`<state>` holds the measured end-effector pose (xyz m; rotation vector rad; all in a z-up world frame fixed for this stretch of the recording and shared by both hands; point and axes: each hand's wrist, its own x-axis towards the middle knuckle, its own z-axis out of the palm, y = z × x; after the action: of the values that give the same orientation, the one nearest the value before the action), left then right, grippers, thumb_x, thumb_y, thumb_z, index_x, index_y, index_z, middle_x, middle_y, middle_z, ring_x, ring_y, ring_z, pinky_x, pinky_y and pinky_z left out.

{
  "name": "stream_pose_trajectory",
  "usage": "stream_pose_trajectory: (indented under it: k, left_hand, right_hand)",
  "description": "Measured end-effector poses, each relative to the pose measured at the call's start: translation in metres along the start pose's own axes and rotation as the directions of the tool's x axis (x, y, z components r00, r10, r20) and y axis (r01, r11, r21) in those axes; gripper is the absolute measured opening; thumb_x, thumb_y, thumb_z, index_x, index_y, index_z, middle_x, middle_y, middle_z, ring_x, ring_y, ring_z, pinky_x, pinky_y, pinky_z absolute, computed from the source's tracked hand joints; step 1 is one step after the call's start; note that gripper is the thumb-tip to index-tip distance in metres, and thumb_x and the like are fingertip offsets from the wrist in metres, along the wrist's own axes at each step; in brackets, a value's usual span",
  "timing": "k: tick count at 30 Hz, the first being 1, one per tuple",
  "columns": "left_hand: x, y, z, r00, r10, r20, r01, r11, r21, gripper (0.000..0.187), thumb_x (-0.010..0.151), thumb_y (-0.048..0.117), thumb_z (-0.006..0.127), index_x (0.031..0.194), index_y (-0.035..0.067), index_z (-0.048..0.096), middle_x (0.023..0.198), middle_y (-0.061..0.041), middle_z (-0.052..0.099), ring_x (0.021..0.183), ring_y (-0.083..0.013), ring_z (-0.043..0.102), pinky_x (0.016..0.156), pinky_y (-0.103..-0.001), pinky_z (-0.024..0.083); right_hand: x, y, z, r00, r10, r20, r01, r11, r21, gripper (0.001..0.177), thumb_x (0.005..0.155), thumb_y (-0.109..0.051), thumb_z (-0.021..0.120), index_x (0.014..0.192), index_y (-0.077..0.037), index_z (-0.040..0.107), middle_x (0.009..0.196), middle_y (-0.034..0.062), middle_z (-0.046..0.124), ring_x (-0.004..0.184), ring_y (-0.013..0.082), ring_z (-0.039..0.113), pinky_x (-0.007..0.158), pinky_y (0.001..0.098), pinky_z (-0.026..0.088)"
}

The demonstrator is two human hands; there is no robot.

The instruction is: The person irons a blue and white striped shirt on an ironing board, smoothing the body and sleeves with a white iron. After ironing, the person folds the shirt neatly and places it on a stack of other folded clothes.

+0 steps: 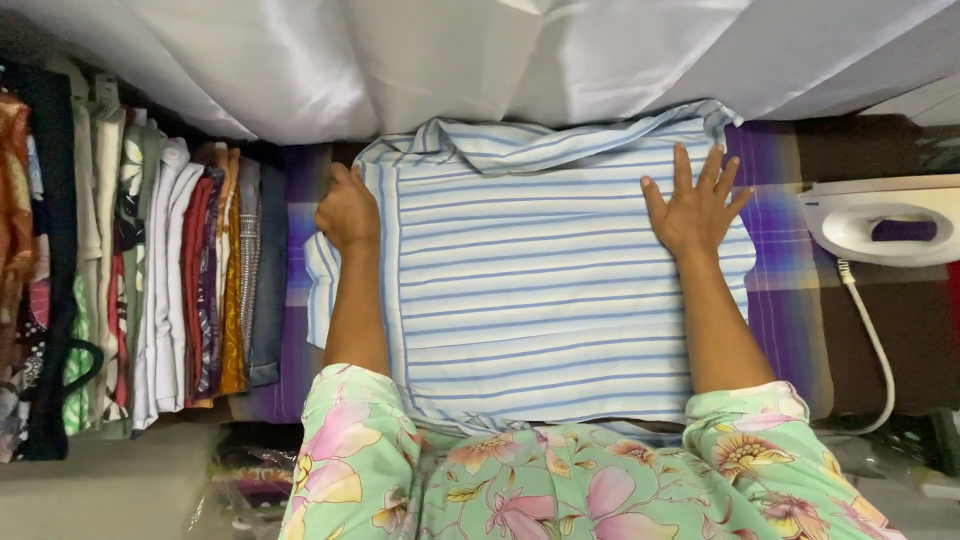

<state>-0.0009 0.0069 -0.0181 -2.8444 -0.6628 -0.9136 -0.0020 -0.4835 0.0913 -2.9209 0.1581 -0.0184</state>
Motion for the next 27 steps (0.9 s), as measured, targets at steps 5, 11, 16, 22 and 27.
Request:
stream_pose_trajectory:
  k: [5, 11, 16, 22, 27]
  left_hand:
    - [0.003, 0.004, -0.003, 0.997, -0.009, -0.074, 0.015, 0.996, 0.085, 0.031, 0.100, 0.038, 0.065, 0.109, 0.009, 0.062, 0.060, -0.003, 0.064, 0.050, -0.0258, 0.070, 0.047, -0.043, 0.059]
    - [0.012, -0.009, 0.022, 0.992, -0.059, 0.109, 0.060, 0.998, -0.006, 0.041, 0.095, 0.046, 0.070, 0.106, 0.007, 0.063, 0.064, -0.008, 0.069, 0.059, -0.0315, 0.074, 0.050, -0.048, 0.059]
    - [0.015, -0.009, -0.032, 0.913, -0.108, 0.394, 0.214, 0.948, -0.236, 0.045, 0.095, 0.042, 0.072, 0.128, 0.013, 0.064, 0.104, -0.017, 0.071, 0.101, -0.0406, 0.069, 0.081, -0.054, 0.054]
    - [-0.072, 0.032, -0.190, 0.962, 0.154, 0.225, -0.074, 0.941, -0.331, 0.054, 0.092, 0.017, 0.073, 0.141, 0.000, 0.060, 0.146, -0.027, 0.051, 0.141, -0.0456, 0.037, 0.110, -0.060, 0.028]
    - [-0.140, 0.047, -0.237, 0.803, 0.205, 0.559, 0.029, 0.924, -0.381, 0.060, 0.105, 0.023, 0.047, 0.155, -0.009, 0.037, 0.165, -0.037, 0.018, 0.155, -0.0516, -0.001, 0.120, -0.067, -0.009]
  right_hand:
    - [-0.002, -0.008, -0.008, 0.998, 0.062, 0.031, -0.062, 0.998, 0.009, 0.088, 0.102, -0.076, 0.029, 0.166, -0.015, 0.032, 0.169, 0.0290, 0.018, 0.157, 0.0441, 0.008, 0.119, 0.0718, 0.005]
    - [-0.001, -0.003, -0.003, 0.998, 0.058, 0.033, -0.059, 0.998, 0.027, 0.094, 0.100, -0.080, 0.026, 0.167, -0.013, 0.030, 0.170, 0.0292, 0.016, 0.157, 0.0453, 0.005, 0.118, 0.0727, 0.001]
    - [0.013, 0.012, 0.027, 0.996, 0.068, 0.064, -0.068, 0.998, -0.009, 0.087, 0.104, -0.070, 0.030, 0.168, -0.011, 0.026, 0.171, 0.0300, 0.007, 0.156, 0.0468, -0.006, 0.116, 0.0741, -0.009]
    - [-0.050, -0.078, 0.047, 0.924, -0.290, -0.249, 0.327, 0.937, 0.120, 0.063, 0.101, -0.027, 0.064, 0.154, 0.005, 0.050, 0.160, 0.0435, 0.024, 0.148, 0.0601, 0.006, 0.110, 0.0789, 0.000]
    - [-0.154, -0.184, 0.073, 0.689, -0.680, -0.249, 0.724, 0.658, 0.206, 0.056, 0.098, -0.030, 0.064, 0.149, -0.008, 0.055, 0.156, 0.0346, 0.036, 0.149, 0.0559, 0.022, 0.116, 0.0736, 0.015]
